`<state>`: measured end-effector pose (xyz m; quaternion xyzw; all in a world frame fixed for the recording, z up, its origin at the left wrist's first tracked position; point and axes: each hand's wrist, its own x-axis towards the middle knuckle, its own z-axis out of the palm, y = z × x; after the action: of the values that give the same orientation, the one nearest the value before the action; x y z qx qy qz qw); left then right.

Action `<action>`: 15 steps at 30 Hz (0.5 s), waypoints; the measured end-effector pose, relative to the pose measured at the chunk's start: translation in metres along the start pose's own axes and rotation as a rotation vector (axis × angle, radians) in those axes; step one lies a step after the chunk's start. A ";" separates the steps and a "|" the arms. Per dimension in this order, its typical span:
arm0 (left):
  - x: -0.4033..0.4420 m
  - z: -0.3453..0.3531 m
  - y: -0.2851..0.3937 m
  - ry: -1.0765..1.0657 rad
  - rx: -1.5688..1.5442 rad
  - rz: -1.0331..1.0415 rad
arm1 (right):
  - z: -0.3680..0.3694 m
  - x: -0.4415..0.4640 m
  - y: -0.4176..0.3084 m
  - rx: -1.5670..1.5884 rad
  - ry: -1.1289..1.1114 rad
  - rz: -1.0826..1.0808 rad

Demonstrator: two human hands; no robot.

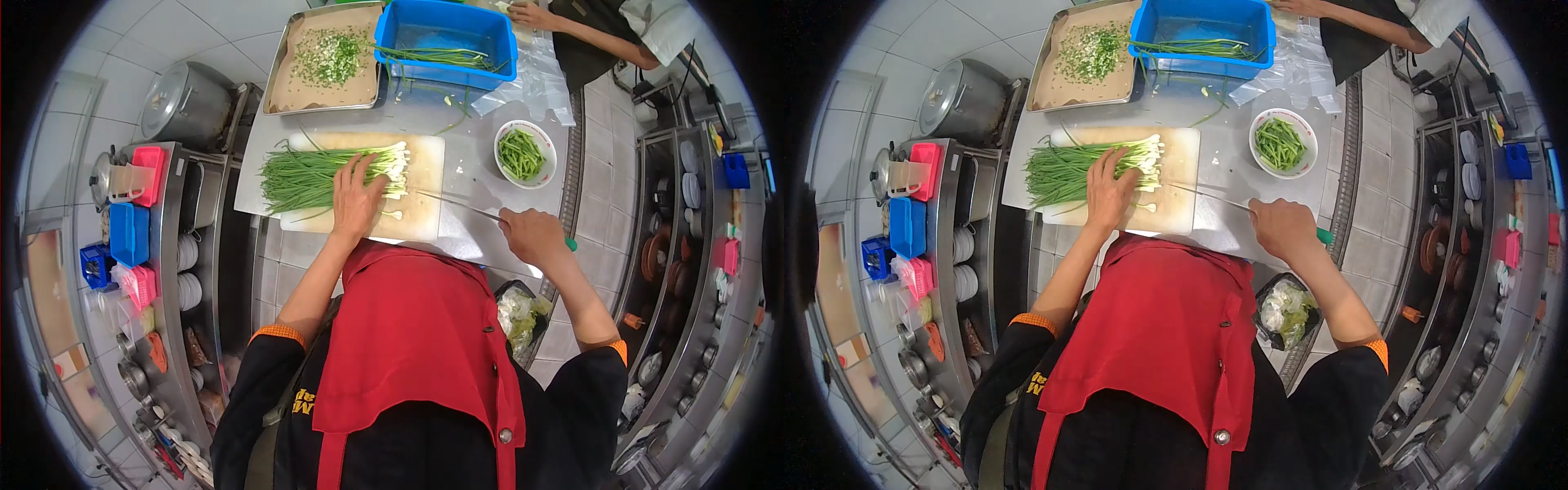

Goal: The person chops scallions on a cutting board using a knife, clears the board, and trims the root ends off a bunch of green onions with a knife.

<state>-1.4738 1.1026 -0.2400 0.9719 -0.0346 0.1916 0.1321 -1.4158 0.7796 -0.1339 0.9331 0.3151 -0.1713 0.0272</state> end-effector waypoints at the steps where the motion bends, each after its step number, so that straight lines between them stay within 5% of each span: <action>1: 0.001 -0.001 0.000 0.000 0.001 -0.001 | 0.000 0.000 -0.002 0.017 -0.010 -0.003; 3: 0.002 -0.004 0.000 -0.108 -0.027 0.079 | 0.000 0.002 -0.006 0.032 -0.020 -0.009; 15: -0.007 0.006 0.001 -0.004 -0.042 0.077 | 0.006 0.008 -0.008 0.047 0.009 -0.047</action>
<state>-1.4781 1.1004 -0.2475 0.9673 -0.0760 0.1939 0.1447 -1.4162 0.7897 -0.1413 0.9265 0.3331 -0.1751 -0.0005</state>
